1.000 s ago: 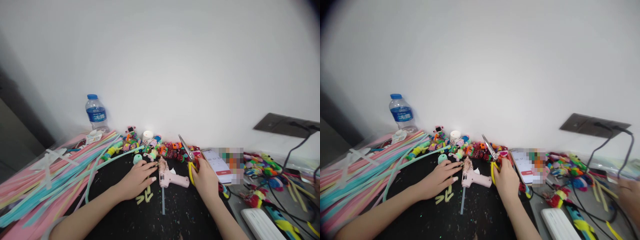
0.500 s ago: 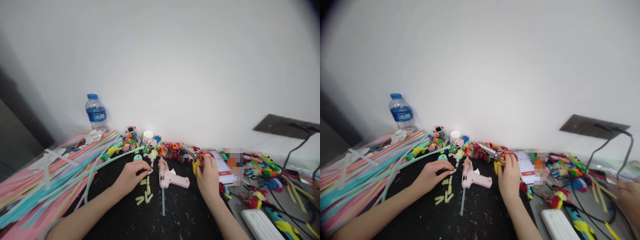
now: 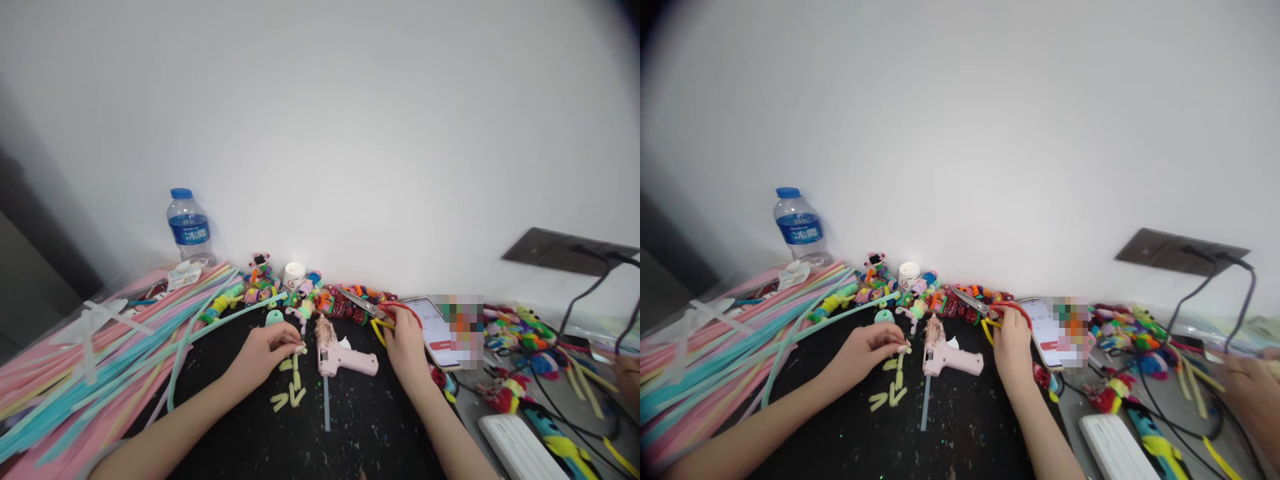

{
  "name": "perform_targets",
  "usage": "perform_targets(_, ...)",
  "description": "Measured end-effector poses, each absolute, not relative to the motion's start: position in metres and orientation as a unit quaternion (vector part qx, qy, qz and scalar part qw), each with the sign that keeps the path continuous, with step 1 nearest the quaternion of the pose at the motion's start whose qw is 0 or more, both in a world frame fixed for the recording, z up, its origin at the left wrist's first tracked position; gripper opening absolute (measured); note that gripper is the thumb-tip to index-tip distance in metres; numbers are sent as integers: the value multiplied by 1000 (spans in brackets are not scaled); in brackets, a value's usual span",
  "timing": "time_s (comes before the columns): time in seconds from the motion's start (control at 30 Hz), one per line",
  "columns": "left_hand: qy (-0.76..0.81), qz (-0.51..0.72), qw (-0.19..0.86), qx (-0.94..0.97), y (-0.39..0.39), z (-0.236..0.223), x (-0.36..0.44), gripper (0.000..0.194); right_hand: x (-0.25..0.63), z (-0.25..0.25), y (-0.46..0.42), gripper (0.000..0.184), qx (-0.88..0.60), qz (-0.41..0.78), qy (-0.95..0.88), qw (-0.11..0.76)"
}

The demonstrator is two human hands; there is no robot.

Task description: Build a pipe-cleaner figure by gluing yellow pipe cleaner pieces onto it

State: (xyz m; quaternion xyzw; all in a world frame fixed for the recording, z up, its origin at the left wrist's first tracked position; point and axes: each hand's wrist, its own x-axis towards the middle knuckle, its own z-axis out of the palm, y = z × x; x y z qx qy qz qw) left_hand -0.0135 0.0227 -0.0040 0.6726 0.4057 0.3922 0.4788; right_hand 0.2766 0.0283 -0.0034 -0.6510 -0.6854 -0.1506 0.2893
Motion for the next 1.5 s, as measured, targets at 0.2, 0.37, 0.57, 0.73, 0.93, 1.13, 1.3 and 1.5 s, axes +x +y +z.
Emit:
perform_targets(0.2, 401, 412, 535, 619, 24, -9, -13, 11, 270, 6, 20, 25, -683, -183, -656, 264)
perform_targets(0.37, 398, 416, 556, 600, 23, -10, -12, 13, 272, 1, 21, 24, -672, -171, -671, 261)
perform_targets(0.57, 394, 415, 562, 598, 23, -7, -10, 16, 271, 1, 25, 33, -627, -143, -705, 299)
perform_targets(0.73, 395, 409, 564, 599, 23, -6, -9, 15, 264, 3, 19, 31, -550, -127, -748, 349)
perform_targets(0.93, 378, 388, 576, 612, 19, -7, -8, 14, 223, 6, -13, 27, -449, -58, -823, 344)
perform_targets(1.13, 360, 360, 577, 639, 6, 2, -3, 12, 187, 8, -36, 15, -440, -1, -852, 283)
perform_targets(1.3, 346, 356, 520, 695, 0, 3, -1, 8, 184, 6, -43, 18, -428, 26, -855, 292)
perform_targets(1.5, 341, 348, 433, 758, -1, 7, -2, 12, 181, 4, -49, 18, -442, 42, -828, 343)
